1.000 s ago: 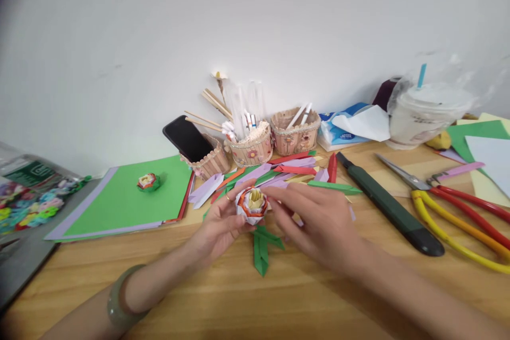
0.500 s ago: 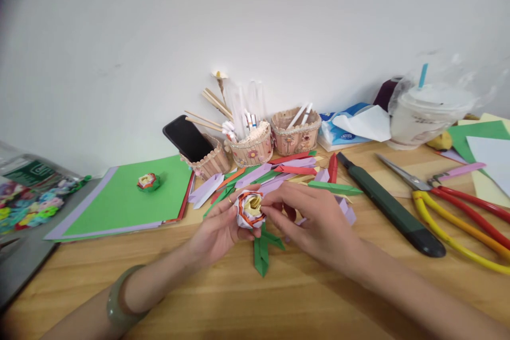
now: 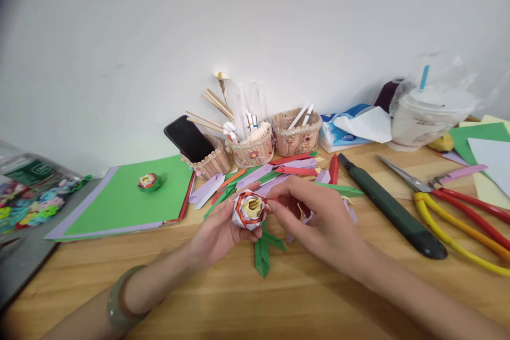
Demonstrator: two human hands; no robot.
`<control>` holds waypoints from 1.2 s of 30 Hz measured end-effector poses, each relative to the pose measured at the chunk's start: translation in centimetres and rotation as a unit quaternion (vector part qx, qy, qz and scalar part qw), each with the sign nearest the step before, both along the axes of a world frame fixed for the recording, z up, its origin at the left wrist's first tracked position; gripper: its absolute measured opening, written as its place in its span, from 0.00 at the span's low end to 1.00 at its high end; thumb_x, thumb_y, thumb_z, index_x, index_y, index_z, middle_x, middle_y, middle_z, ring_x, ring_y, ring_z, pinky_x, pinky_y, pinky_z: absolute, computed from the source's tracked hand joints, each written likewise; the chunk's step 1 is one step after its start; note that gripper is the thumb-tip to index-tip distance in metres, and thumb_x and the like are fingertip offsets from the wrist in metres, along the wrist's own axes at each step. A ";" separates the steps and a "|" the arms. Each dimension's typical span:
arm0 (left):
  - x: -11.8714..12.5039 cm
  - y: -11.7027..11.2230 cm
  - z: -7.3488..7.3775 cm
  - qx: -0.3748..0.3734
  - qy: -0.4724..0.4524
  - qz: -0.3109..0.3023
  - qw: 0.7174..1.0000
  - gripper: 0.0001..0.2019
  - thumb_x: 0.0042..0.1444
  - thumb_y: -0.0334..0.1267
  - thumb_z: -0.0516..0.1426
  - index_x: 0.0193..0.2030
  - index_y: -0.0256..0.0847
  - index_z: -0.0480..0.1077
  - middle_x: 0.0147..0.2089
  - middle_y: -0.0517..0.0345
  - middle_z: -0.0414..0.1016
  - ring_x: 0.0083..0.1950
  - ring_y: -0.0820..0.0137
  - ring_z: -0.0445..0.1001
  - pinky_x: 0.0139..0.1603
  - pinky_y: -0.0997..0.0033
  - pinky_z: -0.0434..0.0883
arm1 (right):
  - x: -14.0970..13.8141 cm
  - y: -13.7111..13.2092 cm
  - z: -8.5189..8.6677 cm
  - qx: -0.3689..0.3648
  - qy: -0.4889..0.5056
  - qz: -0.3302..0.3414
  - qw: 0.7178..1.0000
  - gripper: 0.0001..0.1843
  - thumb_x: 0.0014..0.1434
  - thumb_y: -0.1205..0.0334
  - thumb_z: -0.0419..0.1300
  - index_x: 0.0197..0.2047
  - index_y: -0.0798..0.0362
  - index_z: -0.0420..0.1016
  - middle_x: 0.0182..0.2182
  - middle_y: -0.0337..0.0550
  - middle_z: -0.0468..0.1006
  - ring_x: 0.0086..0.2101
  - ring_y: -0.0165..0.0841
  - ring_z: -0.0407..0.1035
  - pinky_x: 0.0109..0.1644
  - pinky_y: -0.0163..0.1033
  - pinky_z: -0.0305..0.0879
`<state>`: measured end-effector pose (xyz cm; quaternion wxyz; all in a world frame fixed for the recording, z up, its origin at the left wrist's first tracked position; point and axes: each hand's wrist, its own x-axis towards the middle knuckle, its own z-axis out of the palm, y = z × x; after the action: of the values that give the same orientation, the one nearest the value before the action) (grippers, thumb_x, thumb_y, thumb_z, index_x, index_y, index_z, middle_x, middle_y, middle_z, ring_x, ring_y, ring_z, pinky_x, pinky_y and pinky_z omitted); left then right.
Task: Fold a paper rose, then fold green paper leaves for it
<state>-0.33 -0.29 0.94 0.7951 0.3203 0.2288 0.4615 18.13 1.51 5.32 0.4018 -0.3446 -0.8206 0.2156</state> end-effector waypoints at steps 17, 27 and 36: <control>0.2 -0.2 0.3 0.059 0.099 0.057 0.992 0.24 0.43 0.36 0.64 0.50 0.48 0.69 0.44 0.56 0.70 0.33 0.74 0.72 0.32 0.75 0.73 | -0.5 0.2 -0.1 0.023 -0.021 -0.002 1.000 0.06 0.56 0.69 0.53 0.32 0.54 0.71 0.22 0.38 0.73 0.19 0.24 0.63 0.19 0.29 0.59; 0.3 -0.4 0.4 0.060 0.084 0.047 0.994 0.22 0.45 0.37 0.63 0.49 0.45 0.69 0.47 0.54 0.69 0.37 0.72 0.71 0.35 0.74 0.72 | 0.7 0.7 -1.3 0.344 -0.134 0.011 0.929 0.09 0.54 0.70 0.59 0.39 0.52 0.68 0.22 0.37 0.74 0.23 0.27 0.67 0.26 0.33 0.61; 0.5 -0.2 0.1 0.092 0.086 0.074 0.989 0.22 0.42 0.34 0.64 0.46 0.44 0.68 0.49 0.54 0.68 0.42 0.69 0.69 0.39 0.71 0.71 | 0.6 0.6 -1.4 0.357 -0.176 -0.044 0.916 0.07 0.54 0.69 0.58 0.38 0.50 0.67 0.23 0.36 0.76 0.24 0.28 0.70 0.28 0.34 0.62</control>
<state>0.14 -0.53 1.06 0.7033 0.4127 0.2763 0.5086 18.76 2.12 3.94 0.3566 -0.2461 -0.8844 -0.1737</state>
